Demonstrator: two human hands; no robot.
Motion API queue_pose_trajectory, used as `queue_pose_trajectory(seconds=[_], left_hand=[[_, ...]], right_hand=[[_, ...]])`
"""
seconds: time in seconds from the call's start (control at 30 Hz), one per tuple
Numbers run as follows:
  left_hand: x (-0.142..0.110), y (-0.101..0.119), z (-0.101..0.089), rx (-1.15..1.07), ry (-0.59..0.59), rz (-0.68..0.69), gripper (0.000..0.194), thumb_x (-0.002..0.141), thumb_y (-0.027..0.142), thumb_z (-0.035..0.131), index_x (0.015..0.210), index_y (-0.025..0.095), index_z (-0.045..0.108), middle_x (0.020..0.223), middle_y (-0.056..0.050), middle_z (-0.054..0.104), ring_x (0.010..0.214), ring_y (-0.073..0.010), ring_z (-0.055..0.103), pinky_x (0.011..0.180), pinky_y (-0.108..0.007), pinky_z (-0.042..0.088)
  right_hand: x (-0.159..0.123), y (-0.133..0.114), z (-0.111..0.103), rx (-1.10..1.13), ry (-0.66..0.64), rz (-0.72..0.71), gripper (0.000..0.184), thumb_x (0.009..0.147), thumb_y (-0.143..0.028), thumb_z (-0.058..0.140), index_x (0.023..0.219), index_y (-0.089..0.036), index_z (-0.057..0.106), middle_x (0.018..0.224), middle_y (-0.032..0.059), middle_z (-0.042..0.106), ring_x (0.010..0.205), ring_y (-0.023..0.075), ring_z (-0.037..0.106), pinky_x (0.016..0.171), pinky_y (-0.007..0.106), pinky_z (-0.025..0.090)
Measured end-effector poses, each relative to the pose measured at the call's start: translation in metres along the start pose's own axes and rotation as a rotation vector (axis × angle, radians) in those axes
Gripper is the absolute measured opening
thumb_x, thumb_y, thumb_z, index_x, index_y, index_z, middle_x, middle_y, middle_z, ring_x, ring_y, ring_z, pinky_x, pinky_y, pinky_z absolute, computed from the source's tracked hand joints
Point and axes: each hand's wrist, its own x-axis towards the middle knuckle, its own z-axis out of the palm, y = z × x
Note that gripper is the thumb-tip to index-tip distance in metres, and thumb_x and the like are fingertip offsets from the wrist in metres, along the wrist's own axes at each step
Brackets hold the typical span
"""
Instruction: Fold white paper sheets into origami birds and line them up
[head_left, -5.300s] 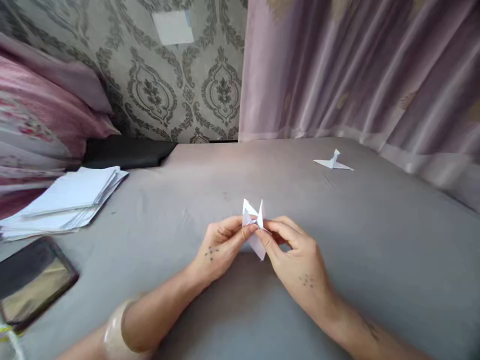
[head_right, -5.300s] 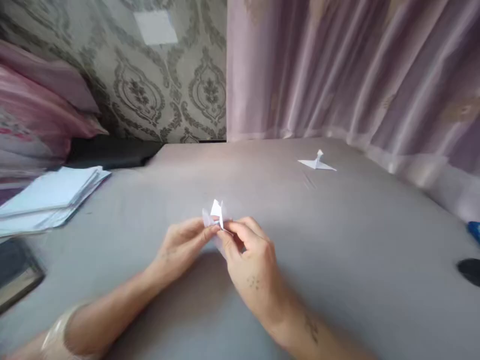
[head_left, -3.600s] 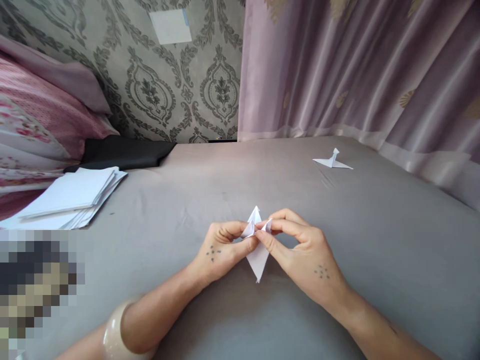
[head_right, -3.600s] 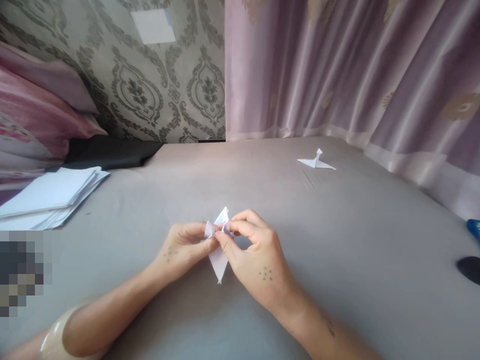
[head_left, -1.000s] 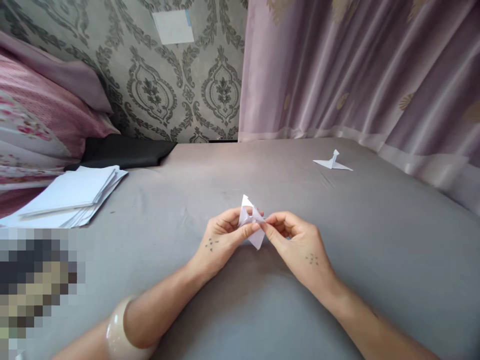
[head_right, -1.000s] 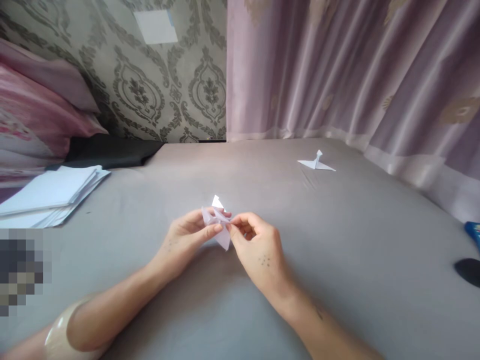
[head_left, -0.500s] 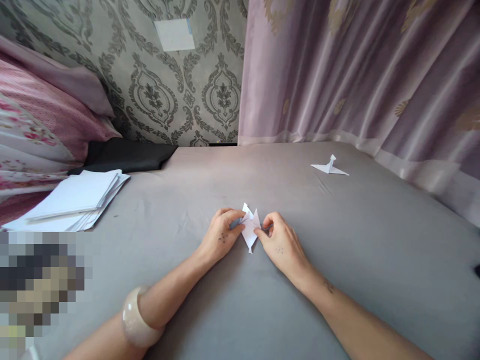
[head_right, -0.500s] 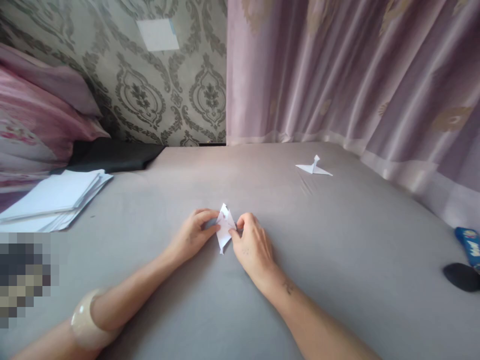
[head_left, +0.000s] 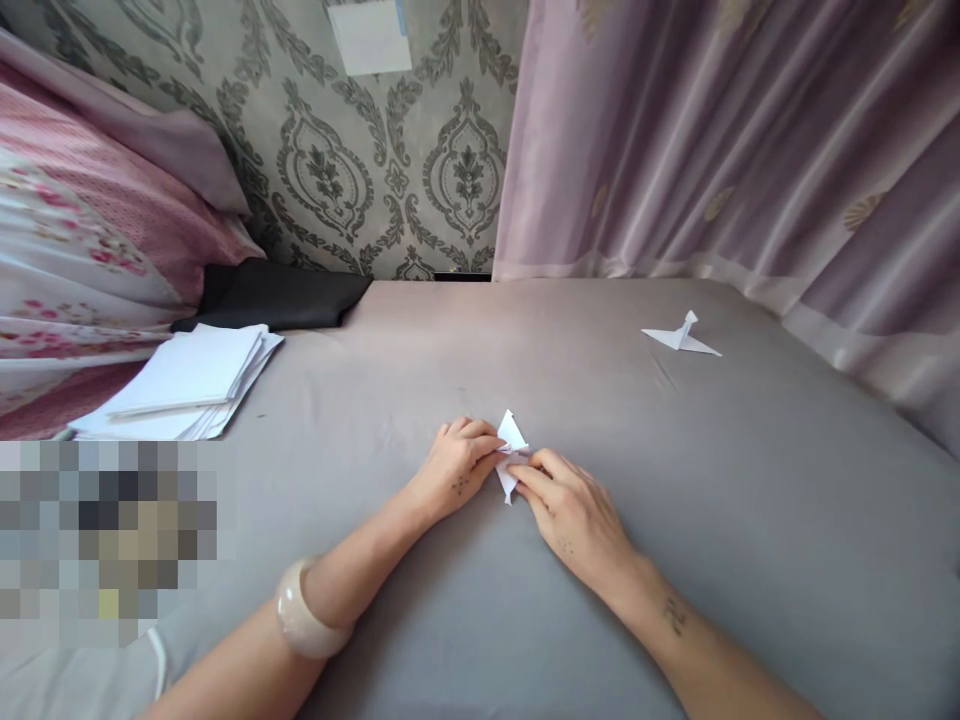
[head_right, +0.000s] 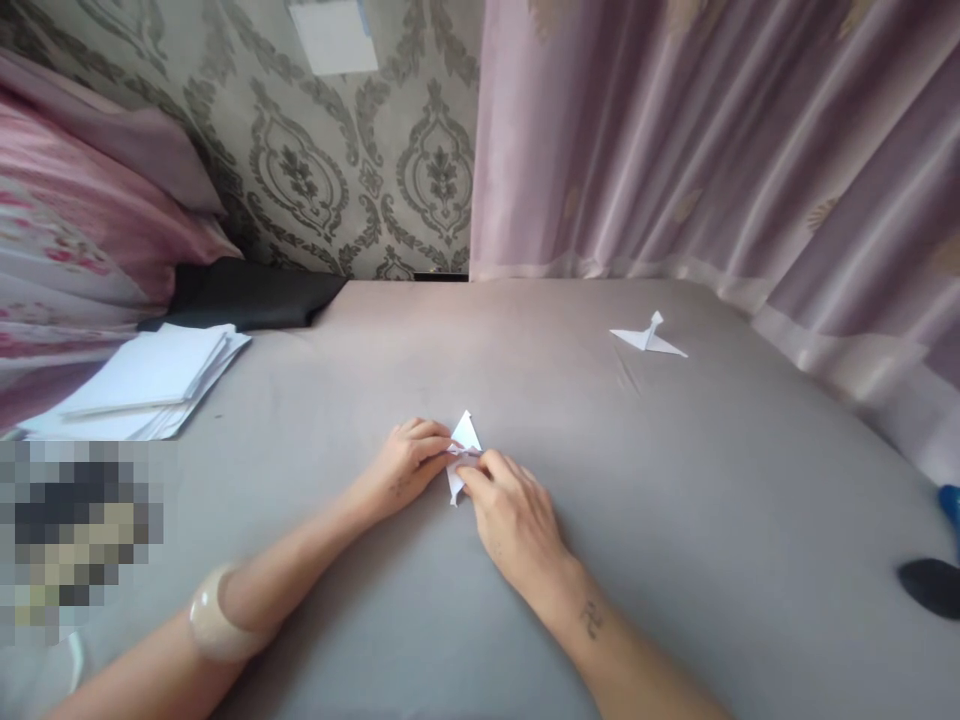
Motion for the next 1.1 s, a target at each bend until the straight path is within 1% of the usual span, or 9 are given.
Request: queue_pose_trajectory(seconds=[0.07, 0.13, 0.3, 0.4, 0.53, 0.63, 0.73, 0.93, 1.1], left_hand=[[0.002, 0.0, 0.0, -0.019, -0.001, -0.005, 0.021, 0.094, 0.026, 0.049, 0.099, 0.023, 0.07, 0.101, -0.005, 0.067, 0.094, -0.0208, 0.054, 0.08, -0.033, 0.038], [0.002, 0.002, 0.0, -0.035, -0.004, -0.005, 0.021, 0.094, 0.024, 0.049, 0.101, 0.024, 0.069, 0.1, -0.005, 0.067, 0.094, -0.0205, 0.054, 0.081, -0.033, 0.039], [-0.001, 0.007, -0.004, -0.065, 0.007, -0.047, 0.025, 0.09, 0.02, 0.05, 0.108, 0.024, 0.066, 0.1, -0.006, 0.067, 0.094, -0.0212, 0.055, 0.081, -0.035, 0.039], [0.0, 0.01, -0.01, -0.144, -0.006, -0.108, 0.026, 0.083, 0.023, 0.058, 0.108, 0.022, 0.064, 0.098, -0.006, 0.066, 0.096, -0.0227, 0.055, 0.085, -0.037, 0.04], [0.003, 0.015, -0.02, -0.351, -0.001, -0.145, 0.03, 0.082, 0.03, 0.064, 0.11, 0.021, 0.062, 0.107, -0.007, 0.064, 0.102, -0.0229, 0.056, 0.089, -0.037, 0.043], [0.008, 0.019, -0.026, -0.463, 0.047, -0.164, 0.032, 0.082, 0.029, 0.065, 0.112, 0.021, 0.06, 0.114, -0.008, 0.063, 0.106, -0.0221, 0.057, 0.091, -0.035, 0.045], [0.015, 0.024, -0.028, -0.502, 0.063, -0.189, 0.03, 0.083, 0.03, 0.064, 0.111, 0.02, 0.06, 0.115, -0.008, 0.063, 0.107, -0.0224, 0.058, 0.086, -0.032, 0.047], [0.022, 0.027, -0.018, -0.5, 0.076, -0.203, 0.019, 0.084, 0.03, 0.061, 0.097, 0.017, 0.059, 0.096, -0.005, 0.065, 0.088, -0.0182, 0.061, 0.078, -0.03, 0.048], [0.015, 0.02, -0.01, -0.353, 0.024, -0.134, 0.008, 0.085, 0.026, 0.061, 0.09, 0.019, 0.059, 0.088, -0.003, 0.064, 0.085, -0.0174, 0.06, 0.077, -0.028, 0.047]], right_hand=[[0.002, -0.001, 0.004, -0.011, 0.048, 0.012, 0.02, 0.094, -0.025, 0.048, 0.098, -0.028, 0.067, 0.088, 0.0015, 0.063, 0.08, 0.0159, 0.06, 0.071, 0.028, 0.043], [0.001, -0.002, 0.006, -0.017, 0.066, 0.005, 0.02, 0.094, -0.023, 0.047, 0.094, -0.026, 0.068, 0.088, 0.0019, 0.063, 0.081, 0.0159, 0.06, 0.071, 0.027, 0.042], [-0.002, -0.004, -0.009, 0.038, -0.033, -0.056, 0.026, 0.088, -0.012, 0.045, 0.088, -0.024, 0.068, 0.09, 0.0027, 0.064, 0.084, 0.017, 0.06, 0.073, 0.029, 0.042], [0.001, 0.004, -0.022, 0.209, -0.054, 0.078, 0.026, 0.085, -0.014, 0.045, 0.084, -0.025, 0.068, 0.086, 0.001, 0.066, 0.075, 0.0147, 0.06, 0.067, 0.027, 0.044], [0.009, 0.021, -0.032, 0.416, 0.11, 0.308, 0.022, 0.082, -0.018, 0.046, 0.088, -0.023, 0.067, 0.089, 0.0013, 0.07, 0.074, 0.0143, 0.062, 0.07, 0.027, 0.047], [0.016, 0.026, -0.032, 0.53, 0.156, 0.386, 0.021, 0.08, -0.02, 0.048, 0.091, -0.022, 0.065, 0.092, 0.0023, 0.071, 0.08, 0.0151, 0.065, 0.071, 0.027, 0.049], [0.023, 0.023, -0.03, 0.569, 0.155, 0.368, 0.02, 0.08, -0.023, 0.05, 0.094, -0.021, 0.064, 0.093, 0.003, 0.071, 0.083, 0.0151, 0.065, 0.071, 0.027, 0.049], [0.034, 0.015, -0.025, 0.511, 0.1, 0.323, 0.015, 0.082, -0.023, 0.053, 0.094, -0.021, 0.062, 0.091, 0.0018, 0.07, 0.083, 0.0137, 0.065, 0.074, 0.027, 0.047], [0.032, 0.012, -0.016, 0.465, 0.05, 0.32, 0.012, 0.08, -0.018, 0.054, 0.09, -0.022, 0.06, 0.088, 0.0013, 0.068, 0.082, 0.0147, 0.063, 0.074, 0.028, 0.046]])
